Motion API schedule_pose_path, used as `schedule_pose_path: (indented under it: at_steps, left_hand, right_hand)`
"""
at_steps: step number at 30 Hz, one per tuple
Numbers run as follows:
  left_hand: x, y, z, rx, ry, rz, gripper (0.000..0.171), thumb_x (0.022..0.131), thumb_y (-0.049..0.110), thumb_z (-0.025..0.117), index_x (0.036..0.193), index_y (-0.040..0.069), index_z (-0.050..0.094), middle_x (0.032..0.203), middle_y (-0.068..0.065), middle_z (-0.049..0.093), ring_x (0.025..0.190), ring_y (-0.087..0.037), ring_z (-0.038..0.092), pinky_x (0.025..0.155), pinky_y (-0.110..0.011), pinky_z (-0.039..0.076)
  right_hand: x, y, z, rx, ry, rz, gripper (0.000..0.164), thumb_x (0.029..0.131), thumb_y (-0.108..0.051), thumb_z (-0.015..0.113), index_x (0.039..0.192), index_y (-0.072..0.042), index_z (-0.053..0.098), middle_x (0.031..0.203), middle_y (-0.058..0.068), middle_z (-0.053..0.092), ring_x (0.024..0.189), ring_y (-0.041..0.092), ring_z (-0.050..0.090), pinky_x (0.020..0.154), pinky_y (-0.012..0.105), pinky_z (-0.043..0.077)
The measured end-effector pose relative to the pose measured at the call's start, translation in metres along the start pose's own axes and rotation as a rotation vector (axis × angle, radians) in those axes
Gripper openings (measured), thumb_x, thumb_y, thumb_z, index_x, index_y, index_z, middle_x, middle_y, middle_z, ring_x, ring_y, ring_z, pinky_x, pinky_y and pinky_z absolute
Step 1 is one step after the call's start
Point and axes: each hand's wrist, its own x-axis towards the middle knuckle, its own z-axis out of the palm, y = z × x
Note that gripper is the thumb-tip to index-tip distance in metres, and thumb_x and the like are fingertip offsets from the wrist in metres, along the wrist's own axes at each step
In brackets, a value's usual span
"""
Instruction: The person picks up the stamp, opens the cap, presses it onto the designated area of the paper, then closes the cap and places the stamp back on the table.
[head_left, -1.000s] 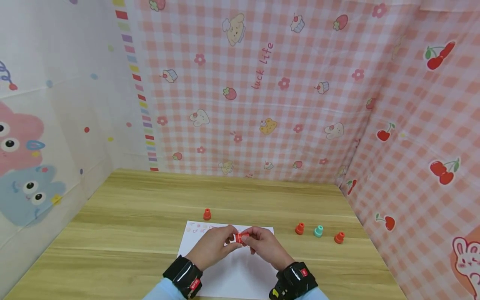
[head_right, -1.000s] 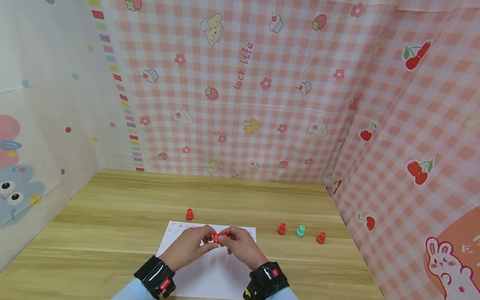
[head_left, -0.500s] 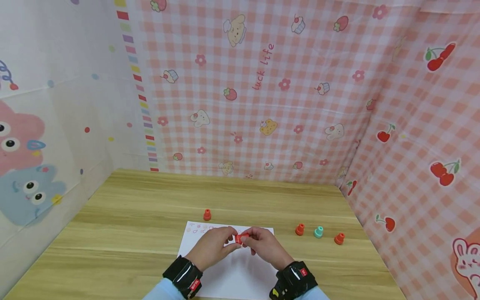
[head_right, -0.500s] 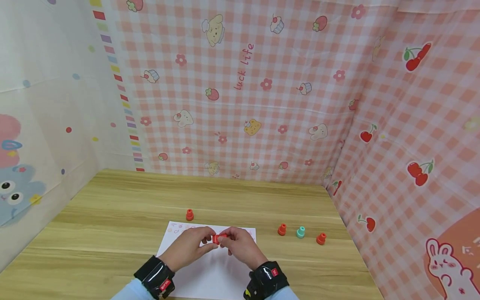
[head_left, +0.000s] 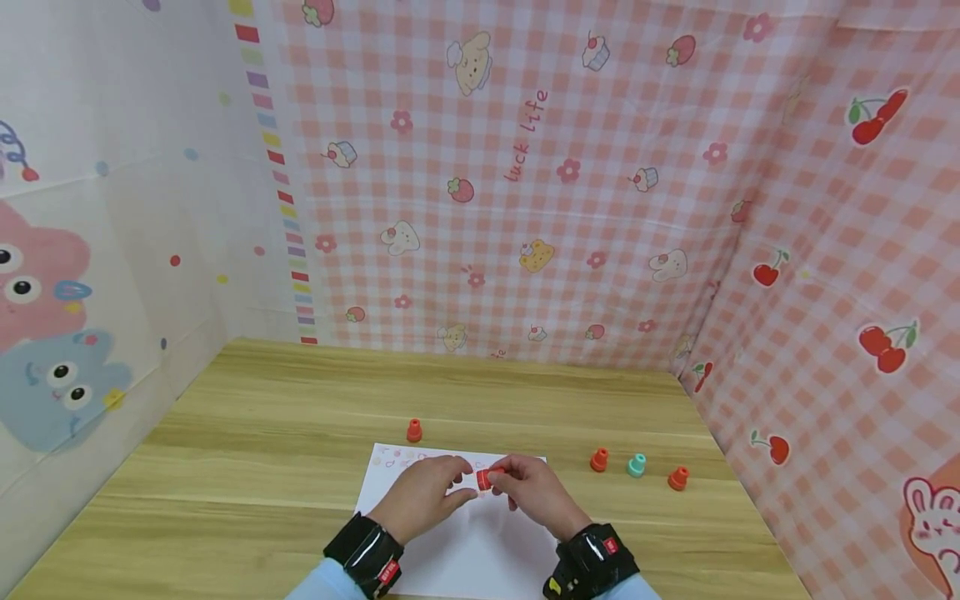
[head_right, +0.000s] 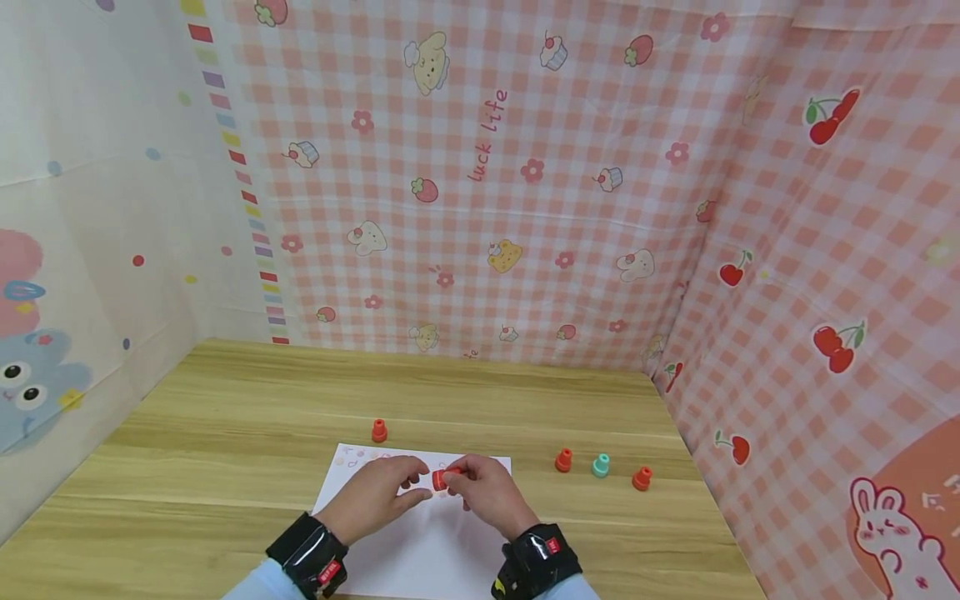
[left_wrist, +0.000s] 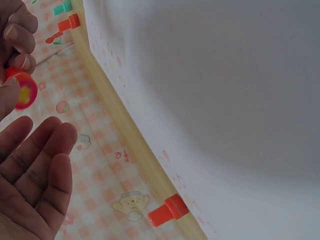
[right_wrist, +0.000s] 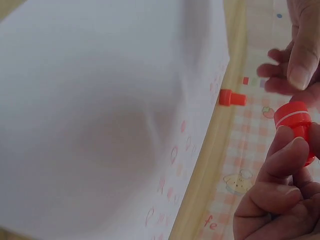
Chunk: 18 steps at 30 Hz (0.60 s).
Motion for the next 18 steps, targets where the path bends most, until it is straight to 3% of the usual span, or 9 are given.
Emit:
schedule_pose_path:
  at_steps: [10, 18]
  left_hand:
    - [-0.005, -0.005, -0.001, 0.226, -0.007, -0.014, 0.032, 0.076, 0.038, 0.07, 0.094, 0.012, 0.065, 0.08, 0.001, 0.061, 0.07, -0.015, 0.058, 0.061, -0.032, 0.045]
    - [-0.012, -0.006, -0.003, 0.339, -0.116, -0.129, 0.03, 0.069, 0.038, 0.075, 0.074, 0.012, 0.059, 0.063, 0.002, 0.053, 0.059, -0.018, 0.054, 0.051, -0.034, 0.039]
  right_hand:
    - [-0.002, 0.015, -0.026, -0.435, 0.166, 0.05, 0.014, 0.084, -0.025, 0.064, 0.091, -0.013, 0.06, 0.074, -0.002, 0.055, 0.065, 0.017, 0.048, 0.053, 0.03, 0.039]
    - [-0.008, 0.03, -0.051, -0.752, 0.259, 0.07, 0.013, 0.081, -0.022, 0.065, 0.079, -0.012, 0.057, 0.061, -0.002, 0.047, 0.054, 0.016, 0.043, 0.047, 0.028, 0.033]
